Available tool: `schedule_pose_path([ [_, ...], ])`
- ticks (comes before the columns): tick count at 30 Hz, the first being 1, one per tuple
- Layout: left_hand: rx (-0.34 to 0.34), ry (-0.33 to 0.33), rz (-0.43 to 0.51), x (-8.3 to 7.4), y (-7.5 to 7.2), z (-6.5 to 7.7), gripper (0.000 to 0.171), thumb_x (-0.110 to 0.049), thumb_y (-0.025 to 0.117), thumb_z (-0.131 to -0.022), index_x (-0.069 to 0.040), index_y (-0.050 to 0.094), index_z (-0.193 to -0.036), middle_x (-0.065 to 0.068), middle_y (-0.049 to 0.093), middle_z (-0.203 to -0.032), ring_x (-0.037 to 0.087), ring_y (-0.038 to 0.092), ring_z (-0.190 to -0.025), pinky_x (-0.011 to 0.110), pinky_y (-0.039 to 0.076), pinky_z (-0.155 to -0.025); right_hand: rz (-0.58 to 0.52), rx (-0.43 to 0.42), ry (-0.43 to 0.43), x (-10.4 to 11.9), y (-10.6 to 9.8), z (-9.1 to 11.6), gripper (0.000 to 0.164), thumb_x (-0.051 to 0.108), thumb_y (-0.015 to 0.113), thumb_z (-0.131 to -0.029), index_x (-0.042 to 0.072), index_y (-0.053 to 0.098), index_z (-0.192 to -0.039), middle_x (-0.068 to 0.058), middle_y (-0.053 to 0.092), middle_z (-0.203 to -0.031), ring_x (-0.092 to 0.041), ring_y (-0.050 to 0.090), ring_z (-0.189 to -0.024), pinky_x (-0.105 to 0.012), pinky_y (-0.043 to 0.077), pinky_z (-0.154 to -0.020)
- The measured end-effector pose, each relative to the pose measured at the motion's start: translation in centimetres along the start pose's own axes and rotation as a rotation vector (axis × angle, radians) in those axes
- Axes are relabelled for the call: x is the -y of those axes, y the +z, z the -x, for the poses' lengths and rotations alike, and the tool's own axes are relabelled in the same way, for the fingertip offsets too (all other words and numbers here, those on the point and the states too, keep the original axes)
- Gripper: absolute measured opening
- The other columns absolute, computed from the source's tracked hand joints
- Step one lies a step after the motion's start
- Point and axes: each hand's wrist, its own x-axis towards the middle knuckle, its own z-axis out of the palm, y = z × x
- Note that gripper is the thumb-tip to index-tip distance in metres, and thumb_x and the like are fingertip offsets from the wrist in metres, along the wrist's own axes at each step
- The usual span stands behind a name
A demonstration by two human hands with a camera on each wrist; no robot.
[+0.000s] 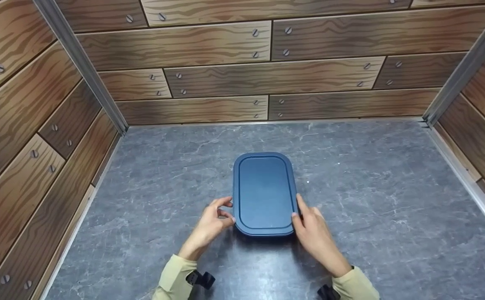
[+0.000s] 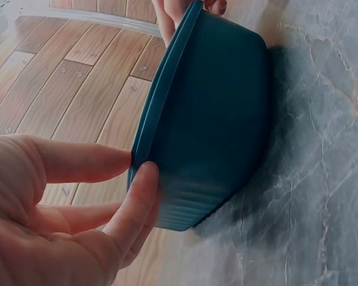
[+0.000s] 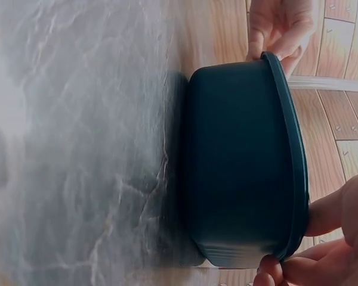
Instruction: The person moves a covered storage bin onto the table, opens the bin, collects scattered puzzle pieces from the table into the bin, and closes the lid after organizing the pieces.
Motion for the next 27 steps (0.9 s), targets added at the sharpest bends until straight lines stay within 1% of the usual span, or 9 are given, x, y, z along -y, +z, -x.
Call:
schedule_pose_path([
  [4,-0.037,0.044,-0.08,0.3,-0.2,-0.5,0.061,0.006,0.061,-0.085,0.008,0.042,-0.143,0.022,0.049,-0.128,0.032,0.059,-0.102,0.038,0.054,-0.081,0.023,-0.012,-0.021,-0.1,0.0,-0.7,0.057,0.015,0.054,-0.1,-0.001,0.033,-0.151,-0.016,0.062,-0.097,-0.024,0.047,-0.082,-0.037,0.043,-0.067],
  [6,-0.083,0.076,-0.152,0.6,-0.2,-0.8,0.055,0.003,0.06,-0.089,0.006,0.045,-0.142,0.022,0.05,-0.129,0.034,0.058,-0.107,0.04,0.053,-0.084,0.034,-0.019,-0.037,-0.1,-0.1,-1.1,0.057,0.015,0.054,-0.1,-0.001,0.034,-0.151,-0.021,0.064,-0.113,-0.027,0.05,-0.09,-0.039,0.044,-0.071],
  [8,-0.151,0.1,-0.246,0.8,-0.3,-1.3,0.049,-0.002,0.059,-0.093,0.001,0.049,-0.141,0.019,0.051,-0.131,0.034,0.056,-0.112,0.042,0.051,-0.087,0.047,-0.02,-0.063,0.0,-0.2,-1.6,0.058,0.015,0.053,-0.1,-0.001,0.033,-0.151,-0.022,0.058,-0.132,-0.029,0.051,-0.1,-0.043,0.045,-0.078],
  [10,-0.215,0.13,-0.337,0.9,-0.2,-1.9,0.045,-0.007,0.057,-0.096,-0.002,0.051,-0.14,0.017,0.05,-0.136,0.033,0.053,-0.12,0.045,0.048,-0.095,0.054,-0.021,-0.095,0.2,-0.3,-2.2,0.057,0.016,0.053,-0.1,-0.001,0.033,-0.152,-0.019,0.048,-0.145,-0.03,0.05,-0.109,-0.045,0.045,-0.086],
  [12,-0.262,0.164,-0.428,0.8,0.0,-2.7,0.043,-0.011,0.056,-0.098,-0.004,0.051,-0.141,0.015,0.047,-0.141,0.032,0.048,-0.127,0.046,0.043,-0.102,0.068,-0.02,-0.147,0.4,-0.4,-3.0,0.056,0.017,0.053,-0.101,0.0,0.034,-0.151,-0.016,0.039,-0.153,-0.031,0.047,-0.118,-0.048,0.043,-0.096],
  [14,-0.282,0.203,-0.512,0.6,0.3,-3.5,0.043,-0.013,0.055,-0.099,-0.004,0.051,-0.141,0.014,0.041,-0.147,0.032,0.042,-0.134,0.046,0.037,-0.108,0.089,-0.019,-0.211,0.5,-0.3,-4.1,0.055,0.017,0.052,-0.101,0.002,0.036,-0.151,-0.015,0.037,-0.154,-0.032,0.044,-0.126,-0.05,0.038,-0.103],
  [17,-0.273,0.247,-0.618,0.4,0.9,-4.5,0.044,-0.017,0.054,-0.1,-0.003,0.05,-0.142,0.015,0.033,-0.154,0.031,0.034,-0.14,0.045,0.031,-0.112,0.138,-0.005,-0.322,0.3,0.0,-6.1,0.053,0.017,0.052,-0.101,0.002,0.039,-0.15,-0.016,0.036,-0.154,-0.035,0.036,-0.137,-0.053,0.028,-0.111],
  [20,-0.234,0.262,-0.695,0.3,1.5,-5.6,0.047,-0.021,0.053,-0.101,-0.003,0.047,-0.145,0.014,0.028,-0.158,0.029,0.028,-0.143,0.043,0.027,-0.115,0.199,0.034,-0.381,-0.2,0.5,-8.1,0.054,0.022,0.051,-0.102,0.003,0.037,-0.151,-0.016,0.032,-0.156,-0.036,0.027,-0.143,-0.055,0.02,-0.114],
  [27,-0.137,0.216,-0.863,0.6,2.0,-8.7,0.058,-0.033,0.046,-0.104,-0.01,0.032,-0.155,0.013,0.016,-0.163,0.03,0.012,-0.149,0.048,0.021,-0.116,0.295,0.145,-0.331,-0.3,1.8,-11.3,0.066,0.045,0.043,-0.103,0.01,0.026,-0.157,-0.013,0.017,-0.162,-0.034,0.01,-0.149,-0.054,0.01,-0.117],
])
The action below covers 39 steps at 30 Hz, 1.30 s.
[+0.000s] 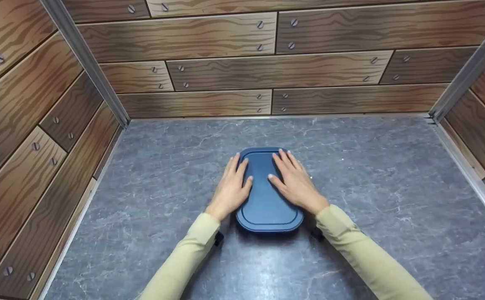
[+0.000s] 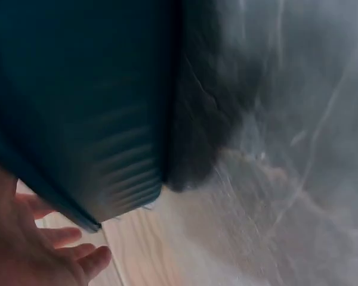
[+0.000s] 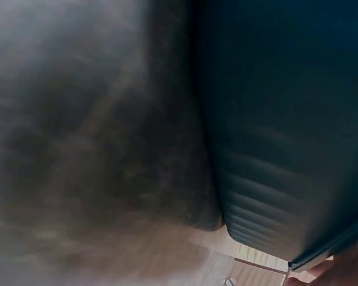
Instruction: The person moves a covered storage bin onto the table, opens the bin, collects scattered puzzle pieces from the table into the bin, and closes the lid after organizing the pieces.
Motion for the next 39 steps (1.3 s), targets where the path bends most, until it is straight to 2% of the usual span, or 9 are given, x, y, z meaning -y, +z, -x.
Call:
schedule_pose_path([
  [5,0.039,0.039,-0.073,0.0,0.8,-2.2,0.062,-0.036,0.043,-0.104,-0.013,0.022,-0.158,0.011,0.009,-0.164,0.029,0.006,-0.149,0.049,0.02,-0.116,0.046,0.033,0.025,-0.1,0.1,-1.5,0.067,0.049,0.04,-0.103,0.013,0.023,-0.158,-0.013,0.016,-0.162,-0.033,0.005,-0.149,-0.054,0.008,-0.117],
  [9,0.081,0.043,-0.143,-0.2,1.2,-3.2,0.061,-0.041,0.038,-0.105,-0.017,0.021,-0.158,0.006,0.008,-0.165,0.025,0.003,-0.15,0.049,0.019,-0.117,0.083,0.049,0.035,-0.2,0.4,-2.0,0.066,0.05,0.039,-0.103,0.017,0.025,-0.158,-0.014,0.017,-0.162,-0.035,0.005,-0.149,-0.058,0.01,-0.116],
  [16,0.126,0.028,-0.217,-0.5,1.2,-3.4,0.059,-0.045,0.035,-0.105,-0.019,0.029,-0.157,0.002,0.012,-0.164,0.023,0.002,-0.15,0.051,0.022,-0.116,0.125,0.05,0.026,0.0,0.5,-2.0,0.061,0.049,0.039,-0.103,0.016,0.035,-0.154,-0.014,0.02,-0.161,-0.037,0.008,-0.148,-0.06,0.014,-0.114],
  [23,0.134,0.022,-0.268,-0.5,1.3,-3.5,0.059,-0.047,0.033,-0.105,-0.019,0.029,-0.157,0.001,0.012,-0.164,0.023,0.003,-0.15,0.054,0.025,-0.114,0.135,0.055,0.032,-0.1,0.5,-2.1,0.061,0.05,0.039,-0.103,0.016,0.035,-0.155,-0.013,0.019,-0.162,-0.036,0.008,-0.148,-0.06,0.014,-0.114],
  [30,0.1,0.024,-0.271,-0.7,1.3,-3.0,0.057,-0.045,0.034,-0.105,-0.018,0.033,-0.155,0.004,0.018,-0.163,0.027,0.009,-0.15,0.053,0.023,-0.115,0.095,0.013,0.053,0.0,0.4,-1.6,0.062,0.05,0.04,-0.103,0.015,0.036,-0.154,-0.012,0.021,-0.161,-0.034,0.01,-0.148,-0.059,0.013,-0.115],
  [34,0.067,0.022,-0.242,-1.1,1.0,-1.9,0.055,-0.04,0.038,-0.105,-0.015,0.037,-0.153,0.007,0.021,-0.162,0.028,0.012,-0.149,0.052,0.021,-0.116,0.069,-0.015,0.049,0.4,0.3,-0.5,0.062,0.049,0.042,-0.103,0.015,0.036,-0.154,-0.012,0.021,-0.161,-0.034,0.011,-0.148,-0.058,0.01,-0.116],
  [39,0.071,0.03,-0.221,-1.4,0.7,-0.3,0.055,-0.04,0.04,-0.104,-0.016,0.037,-0.154,0.006,0.021,-0.162,0.026,0.011,-0.149,0.053,0.021,-0.115,0.083,0.002,0.044,1.0,0.2,1.1,0.064,0.05,0.042,-0.102,0.015,0.034,-0.155,-0.011,0.021,-0.162,-0.034,0.01,-0.148,-0.057,0.009,-0.116],
])
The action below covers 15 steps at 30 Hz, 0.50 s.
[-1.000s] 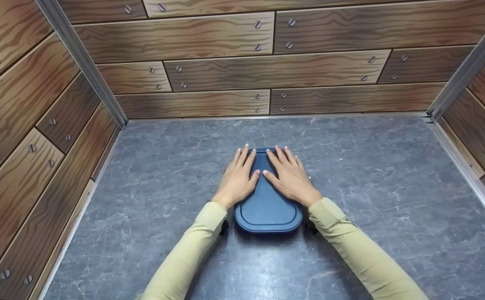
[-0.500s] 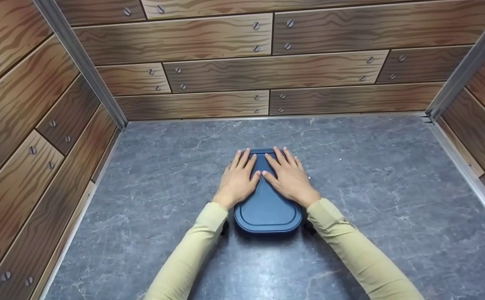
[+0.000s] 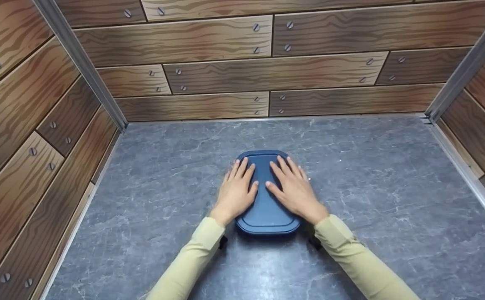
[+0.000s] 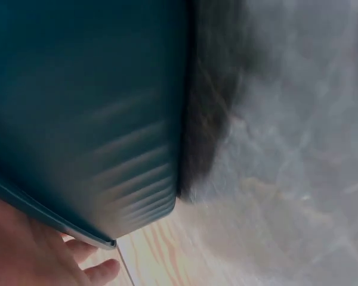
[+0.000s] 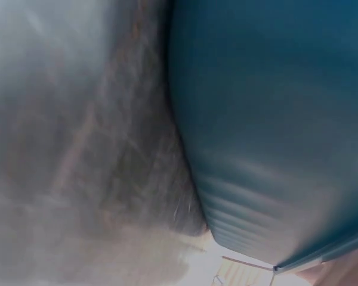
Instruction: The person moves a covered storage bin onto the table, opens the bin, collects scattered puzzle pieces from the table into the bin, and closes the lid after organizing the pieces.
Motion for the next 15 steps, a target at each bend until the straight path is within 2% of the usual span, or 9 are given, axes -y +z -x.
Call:
schedule_pose_path([
  [7,0.018,0.006,0.007,0.02,0.33,0.86,0.056,-0.043,0.037,-0.105,-0.018,0.034,-0.155,0.004,0.019,-0.162,0.023,0.005,-0.15,0.053,0.021,-0.115,0.01,0.009,0.003,0.09,0.22,0.84,0.063,0.049,0.044,-0.102,0.013,0.037,-0.153,-0.012,0.024,-0.16,-0.033,0.009,-0.149,-0.06,0.015,-0.114],
  [15,0.01,0.002,0.018,0.15,0.39,1.11,0.055,-0.041,0.038,-0.105,-0.017,0.036,-0.154,0.005,0.02,-0.162,0.024,0.007,-0.15,0.054,0.021,-0.115,-0.033,-0.031,0.021,0.11,0.09,1.15,0.063,0.046,0.047,-0.101,0.012,0.036,-0.154,-0.011,0.023,-0.161,-0.033,0.009,-0.149,-0.058,0.011,-0.116],
])
